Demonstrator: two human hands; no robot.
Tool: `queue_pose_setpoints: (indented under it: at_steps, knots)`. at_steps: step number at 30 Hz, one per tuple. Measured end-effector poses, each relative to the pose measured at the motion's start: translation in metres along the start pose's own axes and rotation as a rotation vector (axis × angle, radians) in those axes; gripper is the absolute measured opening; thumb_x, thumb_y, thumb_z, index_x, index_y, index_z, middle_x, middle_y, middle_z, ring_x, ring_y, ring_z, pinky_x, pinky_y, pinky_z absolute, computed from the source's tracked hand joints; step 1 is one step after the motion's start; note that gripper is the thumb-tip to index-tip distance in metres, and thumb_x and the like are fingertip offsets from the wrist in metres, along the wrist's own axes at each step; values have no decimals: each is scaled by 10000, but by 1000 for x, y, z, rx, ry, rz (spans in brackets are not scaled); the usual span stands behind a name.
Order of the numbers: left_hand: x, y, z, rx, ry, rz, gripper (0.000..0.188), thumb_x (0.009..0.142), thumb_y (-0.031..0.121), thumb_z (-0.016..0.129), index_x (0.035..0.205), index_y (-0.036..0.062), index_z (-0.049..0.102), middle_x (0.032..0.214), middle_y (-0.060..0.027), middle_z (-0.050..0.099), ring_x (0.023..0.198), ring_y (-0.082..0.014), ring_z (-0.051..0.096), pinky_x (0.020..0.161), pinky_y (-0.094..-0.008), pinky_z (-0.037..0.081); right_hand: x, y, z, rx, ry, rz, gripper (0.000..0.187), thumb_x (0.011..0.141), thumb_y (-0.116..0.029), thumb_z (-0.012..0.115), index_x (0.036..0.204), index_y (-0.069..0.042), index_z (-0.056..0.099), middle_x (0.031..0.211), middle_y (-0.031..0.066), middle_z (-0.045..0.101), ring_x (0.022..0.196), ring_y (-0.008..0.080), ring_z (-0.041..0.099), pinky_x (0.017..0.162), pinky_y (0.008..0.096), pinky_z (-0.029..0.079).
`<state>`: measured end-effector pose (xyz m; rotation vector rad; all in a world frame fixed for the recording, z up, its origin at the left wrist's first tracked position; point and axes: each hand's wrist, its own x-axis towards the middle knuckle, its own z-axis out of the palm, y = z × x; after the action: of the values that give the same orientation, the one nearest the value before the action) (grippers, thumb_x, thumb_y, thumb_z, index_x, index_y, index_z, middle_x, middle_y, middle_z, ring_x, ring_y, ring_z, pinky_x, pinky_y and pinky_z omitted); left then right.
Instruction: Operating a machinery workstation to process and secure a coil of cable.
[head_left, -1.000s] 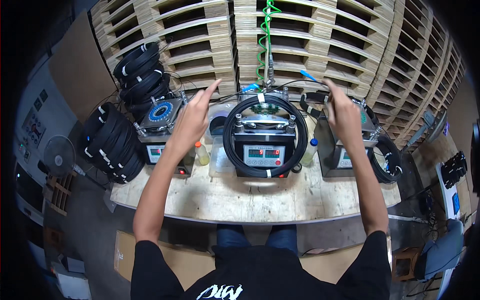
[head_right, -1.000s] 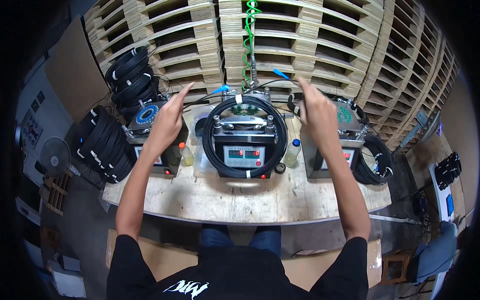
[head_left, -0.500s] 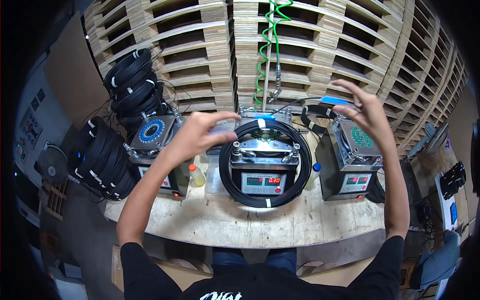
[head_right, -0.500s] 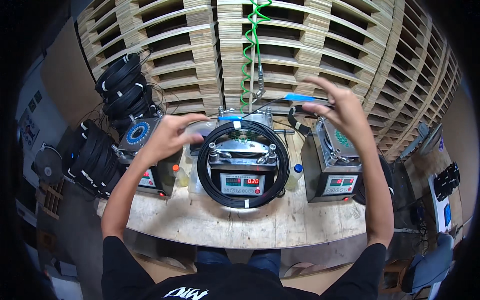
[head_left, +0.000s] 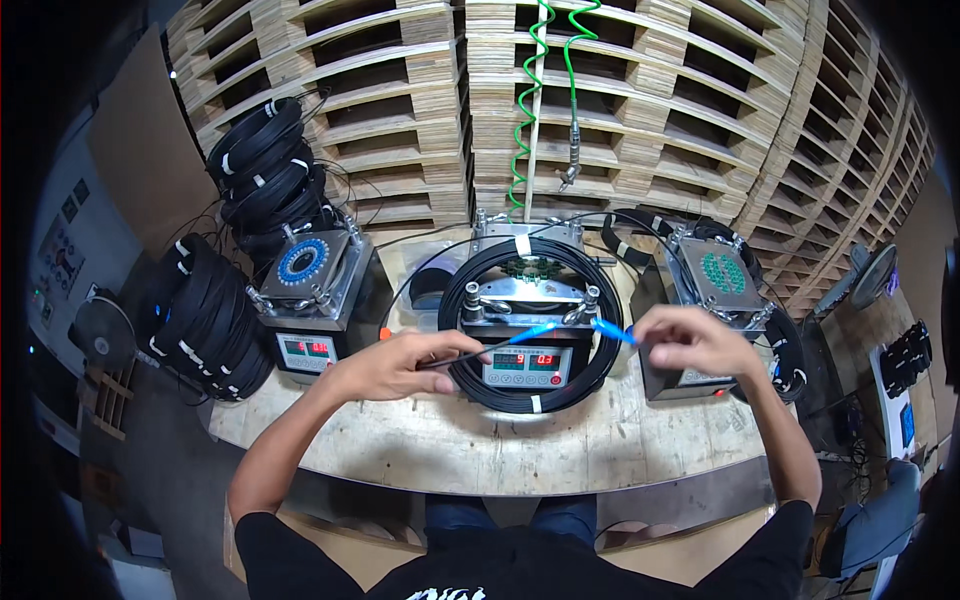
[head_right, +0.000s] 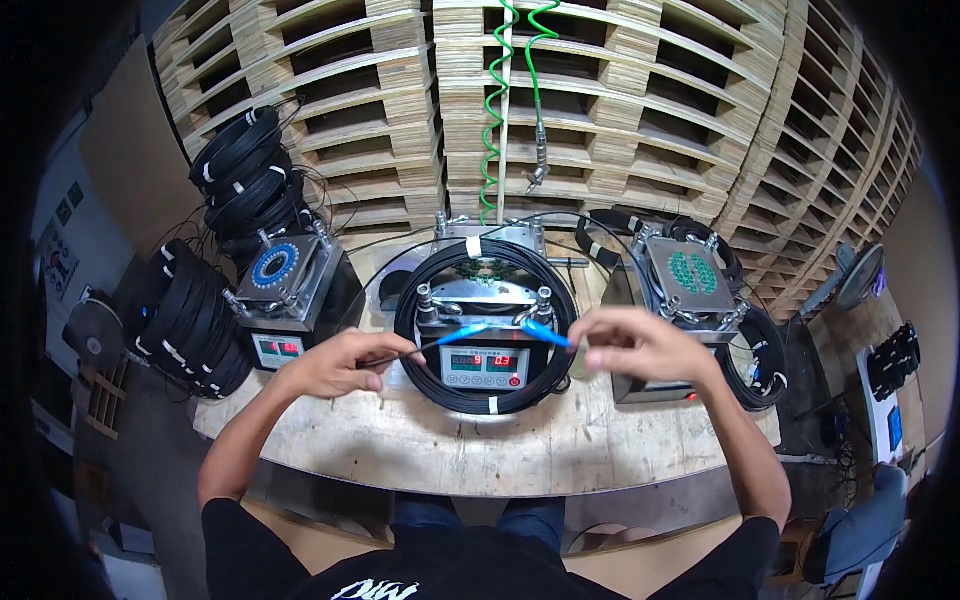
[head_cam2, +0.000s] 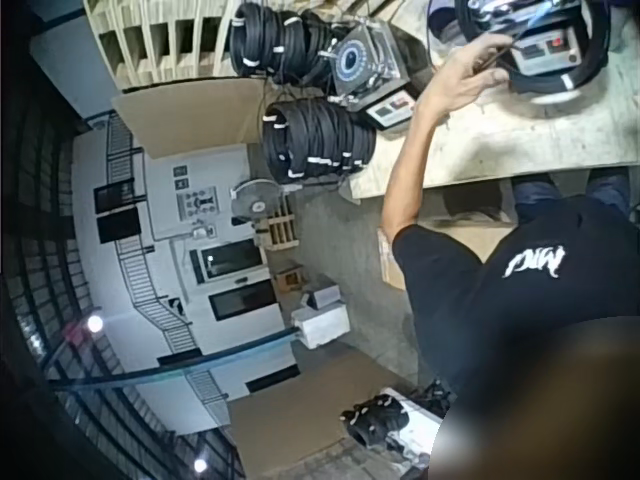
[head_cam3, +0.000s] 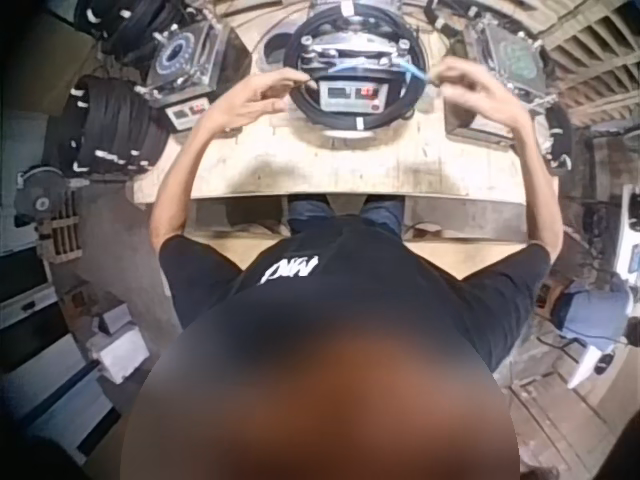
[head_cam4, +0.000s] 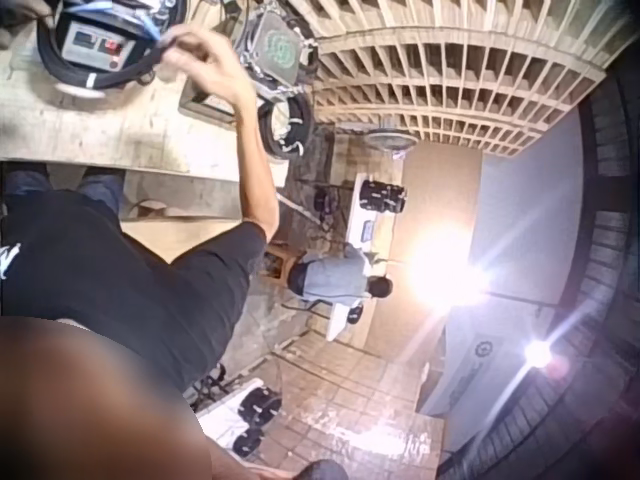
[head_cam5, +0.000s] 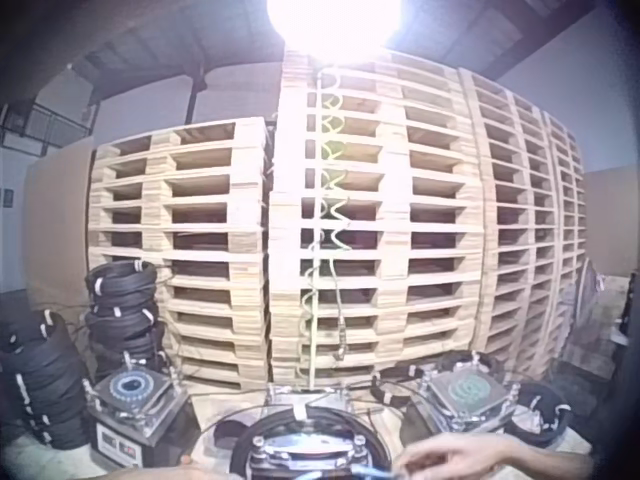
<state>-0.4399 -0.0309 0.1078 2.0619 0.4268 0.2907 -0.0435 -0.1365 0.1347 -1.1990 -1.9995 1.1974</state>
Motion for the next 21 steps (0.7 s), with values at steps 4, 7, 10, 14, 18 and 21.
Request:
queue_pose_setpoints:
  at_steps: [4,7,10,14,18,21]
  knots:
    - [8,6,-13,20,107,128,281,973,237,613,1112,5,690,1126,-129,693,971,-209,661,837,-336,507,7,-10,-11,-120,364,-262,152,932,-170,662,968,-31,712,770,5,597,645,101,489,546,268,368]
    - [15,23,-10,227,249,130,223,932,201,652,957,-10,721,991,-129,699,897,-238,668,769,-345,511,16,-24,-7,-773,560,-468,120,912,-141,656,977,-59,715,679,49,548,587,192,507,528,317,380]
    - [4,18,-9,1232,493,203,127,891,136,649,887,23,705,713,-164,636,717,-299,667,595,-423,477,5,-13,6,-1240,685,-276,110,897,-123,651,974,-78,715,637,109,549,563,279,545,523,379,395]
    - [-39,-18,3,1272,466,-412,118,899,133,628,899,54,715,698,-187,645,730,-336,689,595,-465,477,-29,14,32,-1185,726,280,155,946,-148,634,1023,-43,719,653,160,607,551,274,574,550,377,436]
    - [-46,-32,2,977,787,-515,190,922,138,609,1009,4,711,791,-238,679,772,-360,698,667,-462,524,-34,65,41,-589,1094,171,174,983,-127,588,985,8,698,686,170,652,563,237,623,544,331,433]
    - [-38,-64,-7,594,882,-406,339,930,202,632,1138,-63,668,943,-273,705,866,-324,726,785,-390,557,-12,97,36,-265,1386,101,174,985,-102,594,996,49,682,715,81,668,575,131,601,539,290,441]
